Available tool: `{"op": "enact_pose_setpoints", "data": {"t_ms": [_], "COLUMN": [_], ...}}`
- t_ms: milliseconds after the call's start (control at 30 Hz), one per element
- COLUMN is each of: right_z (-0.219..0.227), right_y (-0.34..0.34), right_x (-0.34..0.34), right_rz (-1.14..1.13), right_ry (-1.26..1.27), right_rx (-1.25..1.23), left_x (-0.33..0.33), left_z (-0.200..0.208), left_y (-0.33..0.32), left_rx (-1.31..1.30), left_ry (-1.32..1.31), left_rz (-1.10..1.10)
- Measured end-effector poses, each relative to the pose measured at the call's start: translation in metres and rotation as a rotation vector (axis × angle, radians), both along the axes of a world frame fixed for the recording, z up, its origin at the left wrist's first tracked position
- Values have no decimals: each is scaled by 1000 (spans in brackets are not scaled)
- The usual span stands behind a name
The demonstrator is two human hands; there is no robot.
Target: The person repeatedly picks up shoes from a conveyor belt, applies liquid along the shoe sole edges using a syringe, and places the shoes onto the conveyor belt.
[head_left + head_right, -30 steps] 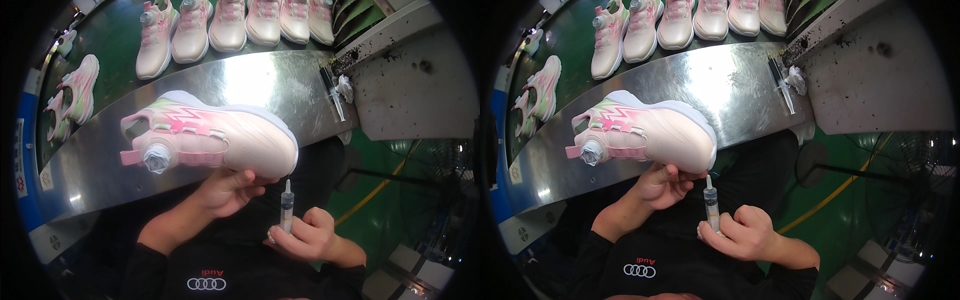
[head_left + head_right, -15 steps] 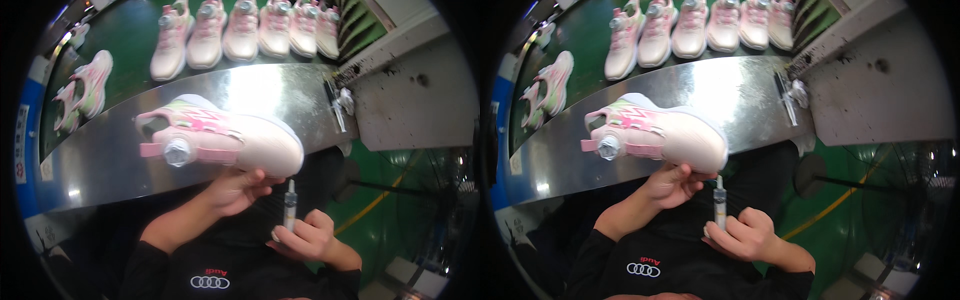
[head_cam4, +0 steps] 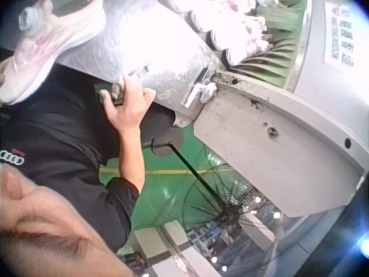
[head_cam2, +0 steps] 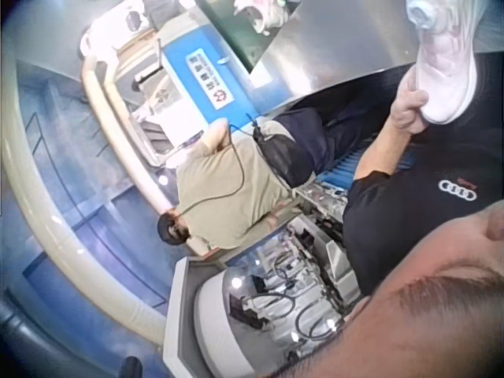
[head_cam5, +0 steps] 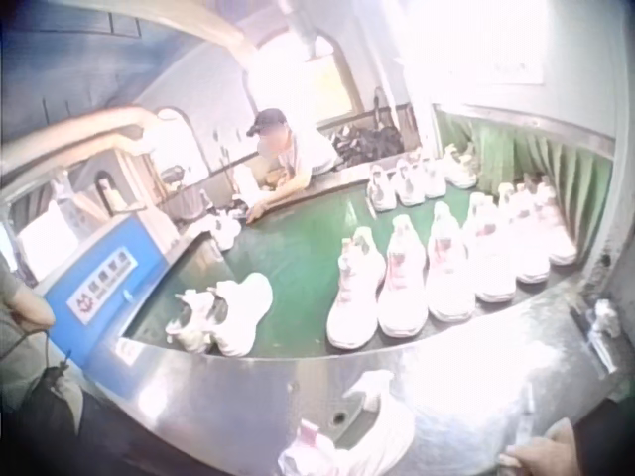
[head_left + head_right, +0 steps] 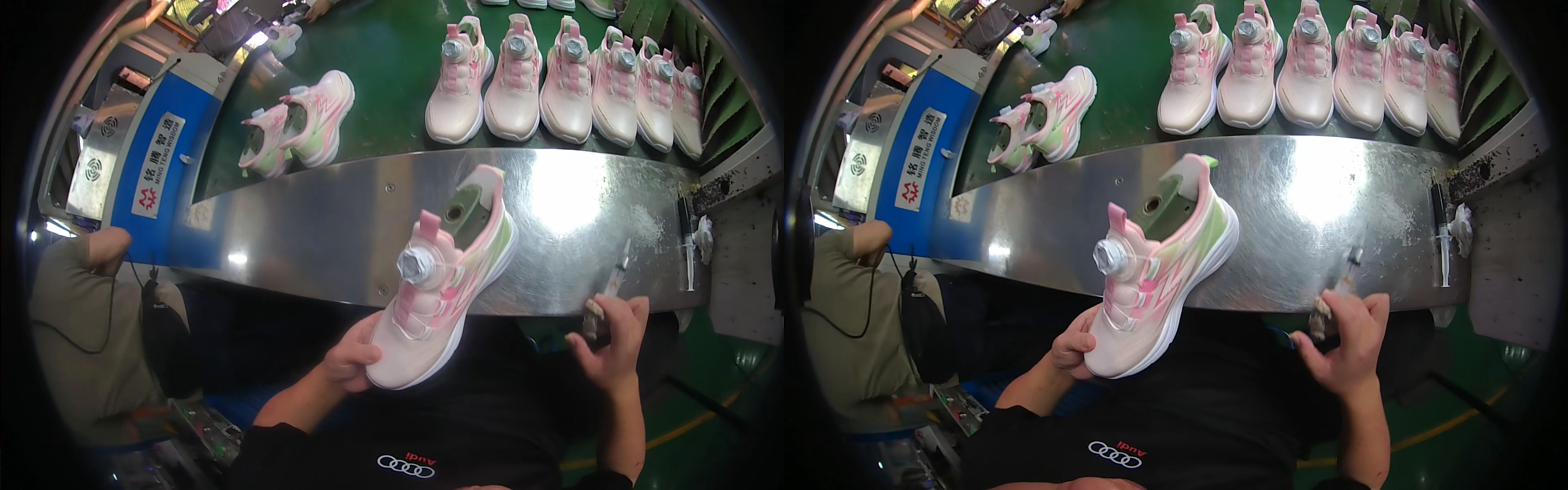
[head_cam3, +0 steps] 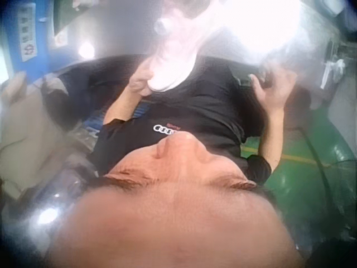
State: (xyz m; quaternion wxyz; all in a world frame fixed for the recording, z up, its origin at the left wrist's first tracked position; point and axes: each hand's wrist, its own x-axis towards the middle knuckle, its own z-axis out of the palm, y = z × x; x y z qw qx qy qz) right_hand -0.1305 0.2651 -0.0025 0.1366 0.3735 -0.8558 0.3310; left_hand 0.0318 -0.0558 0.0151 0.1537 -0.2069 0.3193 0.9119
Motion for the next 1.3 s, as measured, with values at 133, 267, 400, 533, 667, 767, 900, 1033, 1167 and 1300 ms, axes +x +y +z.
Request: {"op": "enact_pose_setpoints", "data": {"t_ms": [133,267,400,533,667,767,900,1033,1167,1300], "right_z": [-8,-11,-6,-3,-5,-5,-5,-6,-4,-4], "right_y": [-11,-15,-16,-22,-23,-24,-20,-27,-27,-26], "right_x": [-31,-41,-41,-39,-38,-37,-39,-39,-36,-36], "right_rz": [-63,-135,-152,-144,-165,-171,-178,-152,-140,-157], "right_ry": [21,-41,-27,-39,-37,-46,-41,-21,-45,-4], "right_rx": [-48,-121,-94,-87,-75,-88,-92,-101,-126,-108], "left_x": [-13,-59,-139,-230,-259,-241,-193,-126,-137,-188], "left_z": [-4,6,-3,-15,-21,-14,-2,-5,-32,-29], "left_y": [-12,-53,-125,-159,-148,-159,-166,-212,-235,-222], "left_rx": [-182,-399,-577,-584,-625,-771,-1060,-1055,-1383,-1603], "left_ry": [98,200,230,195,75,7,97,84,96,171], "left_rz": [116,211,243,105,180,99,216,445,571,564]}}
